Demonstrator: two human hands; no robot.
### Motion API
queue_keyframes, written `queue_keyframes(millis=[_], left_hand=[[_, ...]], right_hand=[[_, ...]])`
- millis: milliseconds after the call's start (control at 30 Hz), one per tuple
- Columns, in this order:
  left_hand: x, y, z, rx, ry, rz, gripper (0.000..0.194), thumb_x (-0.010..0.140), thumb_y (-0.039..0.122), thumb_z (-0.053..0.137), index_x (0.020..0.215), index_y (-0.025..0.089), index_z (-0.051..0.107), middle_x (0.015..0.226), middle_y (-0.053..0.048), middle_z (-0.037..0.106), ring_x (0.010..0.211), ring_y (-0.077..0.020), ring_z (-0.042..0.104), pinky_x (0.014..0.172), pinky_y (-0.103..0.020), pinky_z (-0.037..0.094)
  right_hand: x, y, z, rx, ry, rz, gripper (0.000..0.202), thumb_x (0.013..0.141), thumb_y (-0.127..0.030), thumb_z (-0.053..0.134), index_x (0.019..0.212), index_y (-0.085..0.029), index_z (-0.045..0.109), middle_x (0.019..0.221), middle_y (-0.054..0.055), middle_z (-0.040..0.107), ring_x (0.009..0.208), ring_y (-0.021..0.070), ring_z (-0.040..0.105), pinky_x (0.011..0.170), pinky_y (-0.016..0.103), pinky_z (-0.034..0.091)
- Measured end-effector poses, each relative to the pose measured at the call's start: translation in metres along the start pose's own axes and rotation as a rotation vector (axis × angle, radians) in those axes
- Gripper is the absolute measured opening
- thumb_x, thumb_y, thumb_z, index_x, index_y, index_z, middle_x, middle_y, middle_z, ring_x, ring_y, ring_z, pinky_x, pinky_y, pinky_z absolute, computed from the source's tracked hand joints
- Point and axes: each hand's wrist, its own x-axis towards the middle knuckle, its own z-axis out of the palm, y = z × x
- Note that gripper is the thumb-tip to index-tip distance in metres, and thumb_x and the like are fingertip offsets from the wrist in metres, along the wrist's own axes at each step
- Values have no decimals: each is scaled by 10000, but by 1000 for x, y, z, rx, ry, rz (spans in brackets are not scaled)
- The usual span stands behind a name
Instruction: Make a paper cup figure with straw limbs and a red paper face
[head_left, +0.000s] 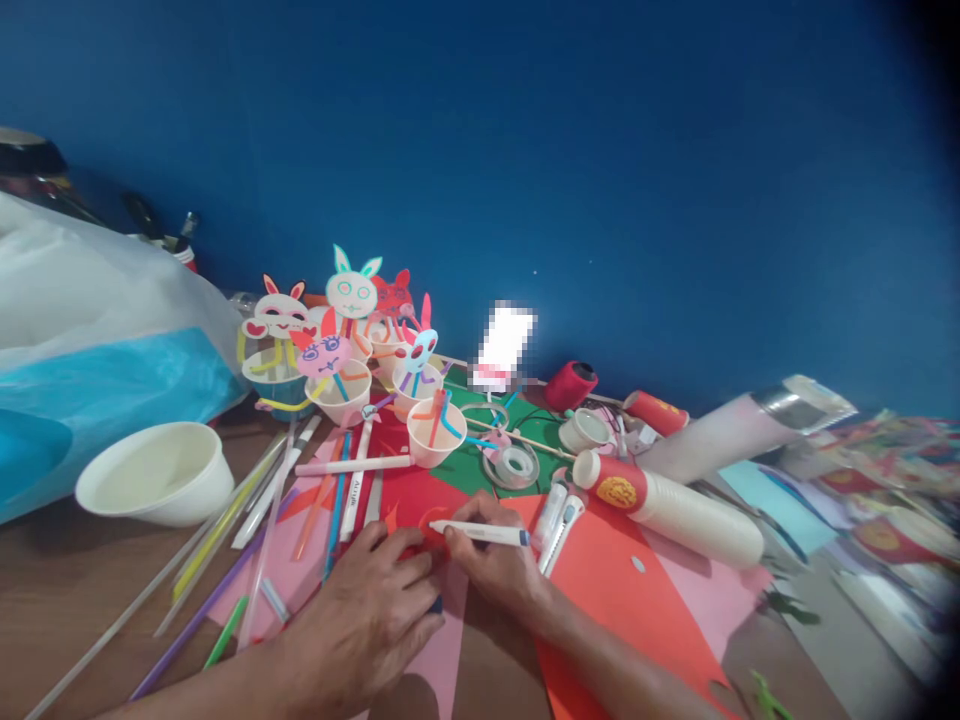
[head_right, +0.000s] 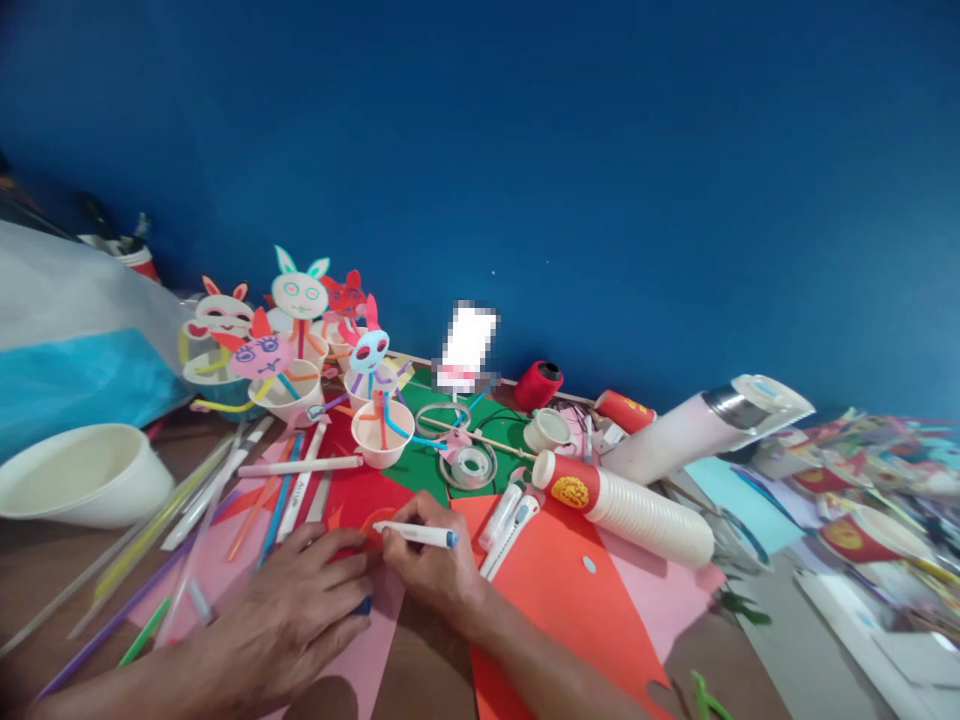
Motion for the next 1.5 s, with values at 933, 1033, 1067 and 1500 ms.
queue_keyframes(millis=[933, 1033, 1067, 1500], left_hand=[[-3, -3, 7, -14, 13, -6, 103, 859, 319, 565, 827, 268, 649, 973, 31, 664, 1008, -220, 493, 924, -417, 239], [-4, -3, 7, -9, 1, -10, 127, 870, 319, 549, 846, 258, 657, 981, 13, 664, 1014, -219, 493, 941, -420, 258], [-4, -3, 7, -5, -5, -7, 137, 872, 322, 545, 846, 252, 659, 981, 4, 664, 1017, -220, 492, 945, -421, 266], [-1, 0, 0, -8, -18, -35, 126, 875, 325, 543, 832, 268, 647, 994, 26, 657, 998, -217, 488, 919, -419, 250]], right_hand=[[-1, 10, 1, -69, 45, -39, 109, 820, -243, 545, 730, -187, 517, 597, -33, 584, 489, 84, 509, 456, 177, 358], [-2, 9, 0, -78, 48, -43, 109, 807, -220, 548, 713, -188, 505, 581, -38, 571, 480, 81, 497, 451, 176, 348], [-2, 9, 0, -78, 49, -44, 111, 803, -211, 546, 705, -188, 500, 574, -40, 565, 474, 79, 492, 449, 176, 345], [-3, 6, -4, -123, 10, -71, 102, 785, -226, 526, 695, -190, 498, 536, -31, 562, 455, 99, 513, 437, 191, 353]])
